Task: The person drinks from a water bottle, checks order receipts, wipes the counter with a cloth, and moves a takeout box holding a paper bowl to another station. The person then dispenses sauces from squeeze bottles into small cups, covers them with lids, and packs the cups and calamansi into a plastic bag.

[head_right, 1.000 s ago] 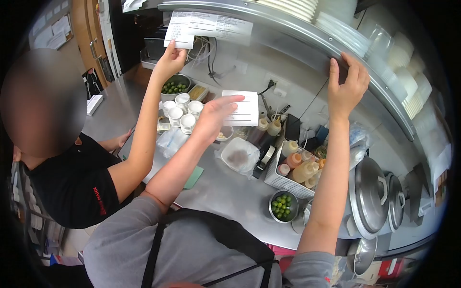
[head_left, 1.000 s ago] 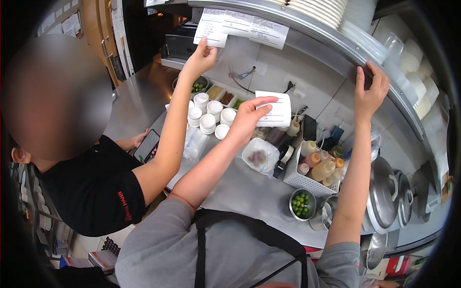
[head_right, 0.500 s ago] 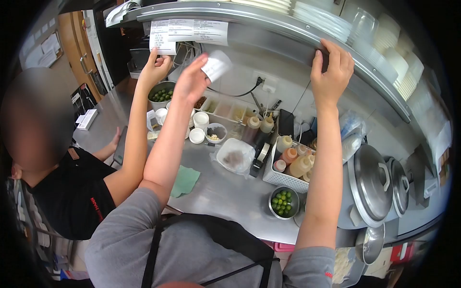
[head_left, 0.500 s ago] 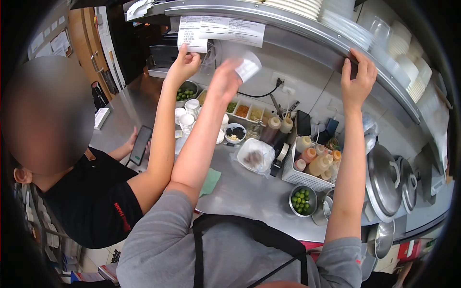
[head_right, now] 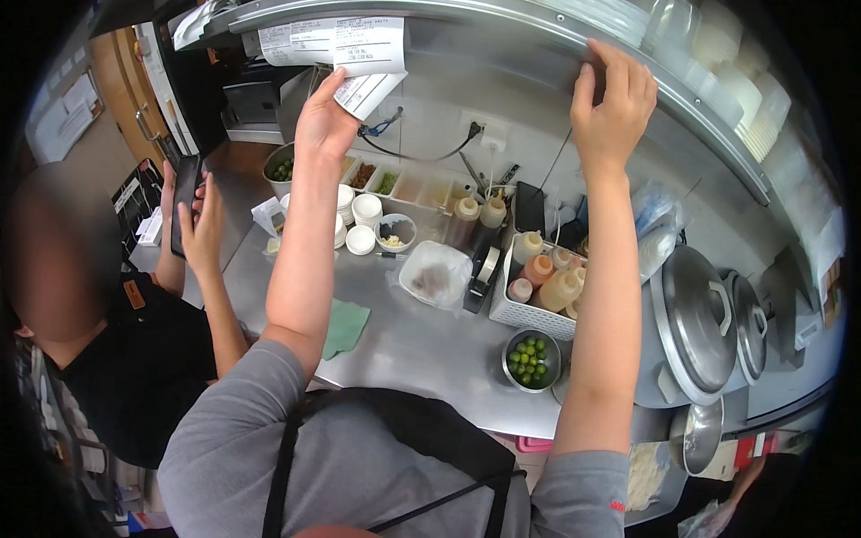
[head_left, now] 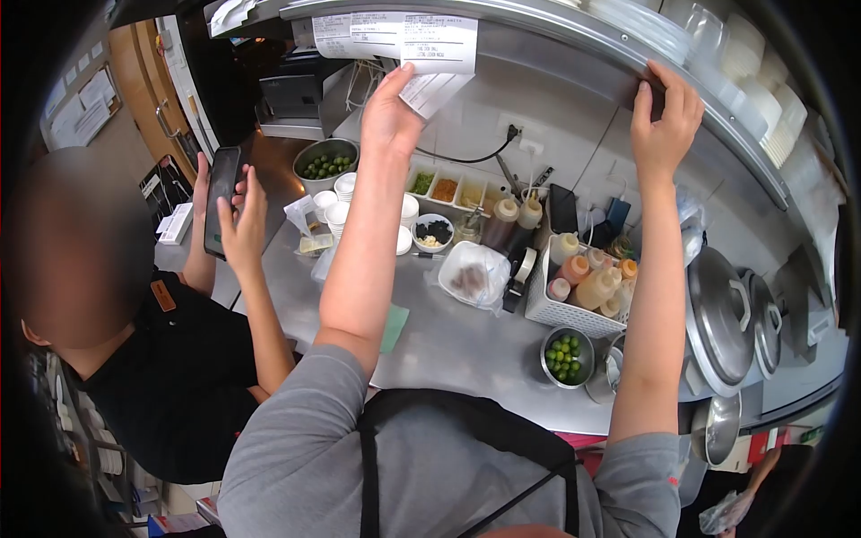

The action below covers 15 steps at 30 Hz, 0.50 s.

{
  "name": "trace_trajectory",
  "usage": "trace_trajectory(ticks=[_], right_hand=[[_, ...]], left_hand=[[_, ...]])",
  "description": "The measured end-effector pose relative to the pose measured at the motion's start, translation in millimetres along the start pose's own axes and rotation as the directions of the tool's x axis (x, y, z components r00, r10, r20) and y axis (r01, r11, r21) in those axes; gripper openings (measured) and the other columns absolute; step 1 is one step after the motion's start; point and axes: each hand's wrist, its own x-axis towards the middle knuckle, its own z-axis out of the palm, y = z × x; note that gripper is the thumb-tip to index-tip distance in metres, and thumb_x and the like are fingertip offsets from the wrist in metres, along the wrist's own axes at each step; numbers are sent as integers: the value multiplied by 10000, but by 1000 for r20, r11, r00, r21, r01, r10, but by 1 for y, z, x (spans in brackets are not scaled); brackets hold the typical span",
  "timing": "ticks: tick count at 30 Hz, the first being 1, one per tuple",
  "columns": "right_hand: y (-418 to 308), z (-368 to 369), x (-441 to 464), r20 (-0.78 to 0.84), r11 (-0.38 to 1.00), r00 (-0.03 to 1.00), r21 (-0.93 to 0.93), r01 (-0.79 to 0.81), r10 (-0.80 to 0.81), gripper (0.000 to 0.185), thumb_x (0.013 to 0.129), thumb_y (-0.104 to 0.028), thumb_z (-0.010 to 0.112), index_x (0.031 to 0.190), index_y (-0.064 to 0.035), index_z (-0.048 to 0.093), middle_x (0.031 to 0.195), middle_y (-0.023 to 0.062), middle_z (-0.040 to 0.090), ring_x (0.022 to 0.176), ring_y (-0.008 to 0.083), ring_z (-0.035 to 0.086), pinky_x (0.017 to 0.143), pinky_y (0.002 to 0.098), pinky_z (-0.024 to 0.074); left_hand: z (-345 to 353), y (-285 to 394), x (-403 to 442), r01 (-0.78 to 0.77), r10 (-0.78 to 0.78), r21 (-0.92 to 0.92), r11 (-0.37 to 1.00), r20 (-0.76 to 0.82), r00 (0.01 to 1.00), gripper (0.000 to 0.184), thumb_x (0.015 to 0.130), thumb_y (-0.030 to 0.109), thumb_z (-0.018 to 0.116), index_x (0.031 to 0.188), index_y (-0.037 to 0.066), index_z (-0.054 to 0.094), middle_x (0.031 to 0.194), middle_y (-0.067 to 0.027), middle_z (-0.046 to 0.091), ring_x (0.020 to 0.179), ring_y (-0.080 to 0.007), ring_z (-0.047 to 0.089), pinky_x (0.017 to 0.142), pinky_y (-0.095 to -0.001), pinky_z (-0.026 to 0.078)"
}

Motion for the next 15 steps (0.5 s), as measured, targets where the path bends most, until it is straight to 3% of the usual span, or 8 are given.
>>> trace_trajectory(ticks=[15], right_hand=[[3,4,-2,-34,1000,999,-7,0,0,229,713,-69,582,934,-128,603,889,10,589,862,191,525,824,325,371]], left_hand=[[-4,1,5,5,-4,20,1000,-13,1000,331,846,80,508,1139,-56,435,1144,-191,512,1066,-299,509,937,-429,419]])
